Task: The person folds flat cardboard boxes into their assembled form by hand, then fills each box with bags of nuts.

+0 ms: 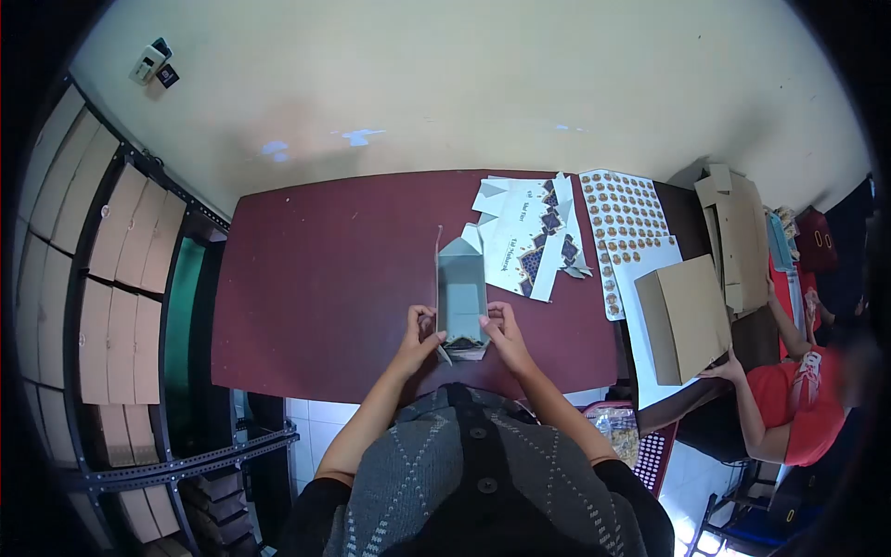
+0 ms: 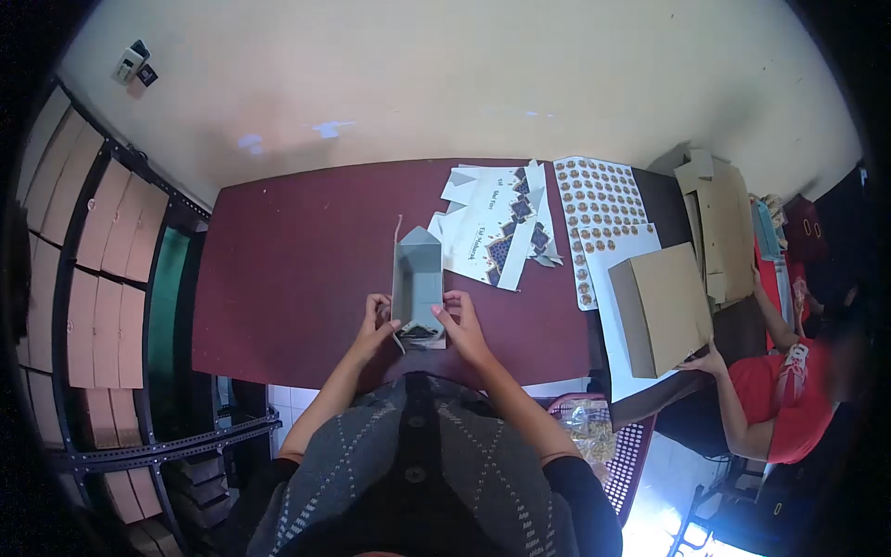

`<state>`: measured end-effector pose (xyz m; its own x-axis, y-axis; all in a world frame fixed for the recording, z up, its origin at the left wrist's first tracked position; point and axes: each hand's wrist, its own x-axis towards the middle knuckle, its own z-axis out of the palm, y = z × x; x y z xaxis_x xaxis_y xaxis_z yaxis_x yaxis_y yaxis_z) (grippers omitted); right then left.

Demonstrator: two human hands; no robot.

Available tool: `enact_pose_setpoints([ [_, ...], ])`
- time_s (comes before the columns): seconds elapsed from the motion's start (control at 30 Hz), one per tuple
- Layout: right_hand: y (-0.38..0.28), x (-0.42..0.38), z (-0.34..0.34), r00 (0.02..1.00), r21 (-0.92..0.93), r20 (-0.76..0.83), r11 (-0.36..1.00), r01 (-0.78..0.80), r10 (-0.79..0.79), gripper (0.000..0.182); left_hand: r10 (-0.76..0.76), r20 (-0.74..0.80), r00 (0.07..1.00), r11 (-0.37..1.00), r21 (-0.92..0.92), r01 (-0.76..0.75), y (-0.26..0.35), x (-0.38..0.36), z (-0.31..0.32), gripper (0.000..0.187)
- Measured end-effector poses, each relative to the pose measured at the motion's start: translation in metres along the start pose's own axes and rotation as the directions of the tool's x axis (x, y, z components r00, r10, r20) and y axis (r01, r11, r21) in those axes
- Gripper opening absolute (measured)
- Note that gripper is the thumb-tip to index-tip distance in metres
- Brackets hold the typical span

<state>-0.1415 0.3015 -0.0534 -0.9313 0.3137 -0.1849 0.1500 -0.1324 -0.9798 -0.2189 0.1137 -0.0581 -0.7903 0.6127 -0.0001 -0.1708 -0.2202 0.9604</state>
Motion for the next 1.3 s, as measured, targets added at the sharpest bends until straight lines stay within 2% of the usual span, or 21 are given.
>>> enact_pose_setpoints([
  [0.07, -0.008, -0.004, -0.002, 1.000, 0.026, 0.020, 1.000, 0.008, -0.009, 0.045, -0.038, 0.024, 0.999, 0.999, -0.035, 0.039, 0.014, 0.000, 0.003, 0.033],
  [0.17, -0.006, -0.007, -0.018, 0.994, 0.037, 0.099, 0.998, -0.057, 0.053, 0.046, -0.094, -0.031, 0.995, 0.987, 0.125, 0.097, 0.009, 0.000, -0.018, 0.042],
  [0.23, -0.002, -0.008, -0.025, 0.959, 0.198, 0.158, 0.944, -0.264, 0.235, 0.062, -0.123, -0.110, 0.986, 0.987, 0.086, 0.133, 0.007, -0.003, -0.031, 0.040],
  [0.27, 0.001, -0.009, -0.026, 0.959, 0.196, 0.161, 0.944, -0.264, 0.234, 0.062, -0.159, -0.181, 0.971, 0.985, 0.042, 0.169, 0.005, -0.004, -0.038, 0.038],
  [0.33, 0.005, -0.015, -0.026, 0.979, 0.044, 0.062, 0.980, -0.195, 0.192, 0.081, -0.167, -0.163, 0.972, 0.984, 0.029, 0.174, 0.002, -0.006, -0.050, 0.043],
  [0.4, 0.008, -0.014, -0.024, 0.973, 0.008, 0.053, 0.974, -0.224, 0.224, 0.089, -0.124, -0.176, 0.977, 0.968, 0.196, 0.158, 0.002, -0.011, -0.054, 0.052],
  [0.43, 0.009, -0.013, -0.023, 0.997, -0.219, 0.029, 0.974, -0.065, 0.073, 0.089, -0.097, -0.271, 0.958, 0.967, 0.201, 0.155, 0.013, -0.012, -0.045, 0.055],
  [0.47, 0.009, -0.011, -0.021, 0.996, -0.435, 0.039, 0.896, 0.090, -0.082, 0.089, -0.096, -0.272, 0.958, 0.967, 0.202, 0.155, 0.022, -0.012, -0.043, 0.055],
  [0.5, 0.007, -0.005, -0.018, 0.948, -0.624, 0.039, 0.733, 0.269, -0.315, 0.082, 0.054, -0.252, 0.966, 0.827, 0.553, 0.098, 0.030, -0.010, -0.042, 0.050],
  [0.53, 0.003, -0.001, -0.019, 0.948, -0.625, 0.040, 0.733, 0.270, -0.316, 0.082, 0.187, -0.177, 0.966, 0.564, 0.825, 0.041, 0.037, -0.007, -0.041, 0.046],
  [0.6, -0.010, 0.007, -0.023, 0.870, -0.858, 0.315, 0.277, 0.431, -0.379, 0.071, 0.114, -0.134, 0.984, 0.532, 0.845, 0.054, 0.048, -0.001, -0.039, 0.037],
  [0.63, -0.021, 0.009, -0.021, 0.860, -0.836, 0.349, 0.290, 0.465, -0.372, 0.055, 0.031, -0.091, 0.995, 0.433, 0.899, 0.069, 0.050, 0.001, -0.037, 0.035],
  [0.7, -0.028, 0.016, -0.021, 0.854, -0.836, 0.383, 0.260, 0.483, -0.354, 0.050, -0.052, -0.054, 0.997, 0.276, 0.959, 0.066, 0.055, 0.007, -0.031, 0.038],
  [0.73, -0.030, 0.019, -0.020, 0.846, -0.834, 0.418, 0.231, 0.502, -0.330, 0.046, -0.048, -0.050, 0.998, 0.275, 0.960, 0.061, 0.059, 0.010, -0.025, 0.038],
  [0.8, -0.027, 0.025, -0.016, 0.830, -0.828, 0.426, 0.215, 0.518, -0.359, 0.036, -0.265, -0.144, 0.953, 0.302, 0.926, 0.224, 0.067, 0.016, -0.013, 0.044],
  [0.97, -0.005, 0.023, 0.004, 0.779, -0.739, 0.551, 0.258, 0.622, -0.301, 0.033, -0.134, -0.189, 0.973, 0.395, 0.890, 0.228, 0.043, 0.022, -0.017, 0.047],
  [1.0, -0.004, 0.021, 0.009, 0.785, -0.724, 0.571, 0.303, 0.620, -0.242, 0.033, -0.186, -0.194, 0.963, 0.391, 0.885, 0.254, 0.046, 0.024, -0.018, 0.048],
  [1.03, -0.004, 0.019, 0.010, 0.764, -0.705, 0.556, 0.300, 0.642, -0.328, 0.033, -0.239, -0.200, 0.950, 0.386, 0.878, 0.282, 0.047, 0.025, -0.020, 0.049],
  [1.2, -0.001, 0.014, 0.013, 0.816, -0.726, 0.481, 0.376, 0.575, -0.320, 0.033, -0.258, -0.191, 0.947, 0.458, 0.839, 0.294, 0.052, 0.019, -0.021, 0.065],
  [1.27, 0.001, 0.009, 0.019, 0.826, -0.720, 0.470, 0.406, 0.562, -0.310, 0.034, -0.280, -0.253, 0.926, 0.265, 0.907, 0.327, 0.078, 0.013, 0.001, 0.075],
  [1.3, 0.003, 0.004, 0.024, 0.832, -0.698, 0.460, 0.452, 0.555, -0.311, 0.036, -0.214, -0.204, 0.955, 0.206, 0.946, 0.249, 0.065, 0.008, -0.003, 0.067],
])
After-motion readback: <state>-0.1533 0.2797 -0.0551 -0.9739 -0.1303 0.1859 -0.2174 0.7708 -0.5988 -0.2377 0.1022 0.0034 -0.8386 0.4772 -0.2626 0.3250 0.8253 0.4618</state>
